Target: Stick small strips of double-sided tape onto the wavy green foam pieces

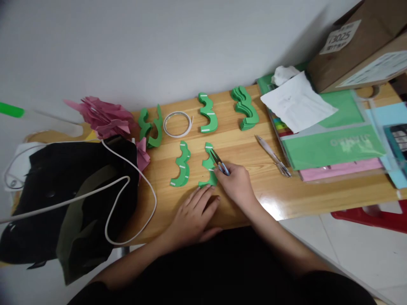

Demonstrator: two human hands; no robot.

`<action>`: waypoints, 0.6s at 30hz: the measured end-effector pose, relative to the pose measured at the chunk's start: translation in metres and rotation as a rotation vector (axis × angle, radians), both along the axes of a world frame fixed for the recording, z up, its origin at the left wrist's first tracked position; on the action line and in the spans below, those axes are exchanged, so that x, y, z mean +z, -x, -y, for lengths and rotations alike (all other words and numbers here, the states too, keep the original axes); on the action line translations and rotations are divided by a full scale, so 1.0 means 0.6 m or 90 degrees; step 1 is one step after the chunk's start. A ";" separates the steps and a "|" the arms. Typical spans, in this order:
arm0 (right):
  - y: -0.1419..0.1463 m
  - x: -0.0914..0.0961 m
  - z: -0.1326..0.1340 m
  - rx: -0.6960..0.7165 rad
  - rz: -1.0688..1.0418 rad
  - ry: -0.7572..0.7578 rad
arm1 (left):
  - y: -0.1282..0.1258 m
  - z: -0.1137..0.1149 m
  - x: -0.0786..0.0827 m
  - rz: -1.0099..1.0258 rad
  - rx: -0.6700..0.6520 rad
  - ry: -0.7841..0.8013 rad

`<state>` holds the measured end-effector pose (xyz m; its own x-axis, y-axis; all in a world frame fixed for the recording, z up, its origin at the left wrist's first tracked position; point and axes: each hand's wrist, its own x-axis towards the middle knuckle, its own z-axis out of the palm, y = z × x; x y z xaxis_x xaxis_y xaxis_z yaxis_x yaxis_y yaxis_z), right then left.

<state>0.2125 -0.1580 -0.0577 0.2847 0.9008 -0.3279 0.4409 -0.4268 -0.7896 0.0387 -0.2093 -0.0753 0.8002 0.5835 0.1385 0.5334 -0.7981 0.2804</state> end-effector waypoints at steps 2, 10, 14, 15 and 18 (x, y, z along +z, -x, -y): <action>0.001 0.001 0.000 -0.003 0.009 0.004 | -0.006 -0.007 0.004 0.000 0.028 0.003; 0.002 -0.003 0.004 0.003 0.031 -0.009 | -0.033 -0.043 0.004 -0.057 0.130 0.028; 0.003 -0.003 0.004 0.005 0.041 -0.009 | -0.037 -0.050 0.000 -0.073 0.151 0.042; 0.004 -0.002 0.003 0.005 0.039 -0.008 | -0.037 -0.051 -0.001 -0.076 0.157 0.043; 0.005 0.001 0.003 0.002 0.034 -0.006 | -0.036 -0.053 -0.004 -0.076 0.162 0.045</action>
<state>0.2093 -0.1595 -0.0569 0.2982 0.9047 -0.3043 0.4838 -0.4181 -0.7689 0.0606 -0.1777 -0.0776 0.6355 0.7721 0.0032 0.7463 -0.6153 0.2537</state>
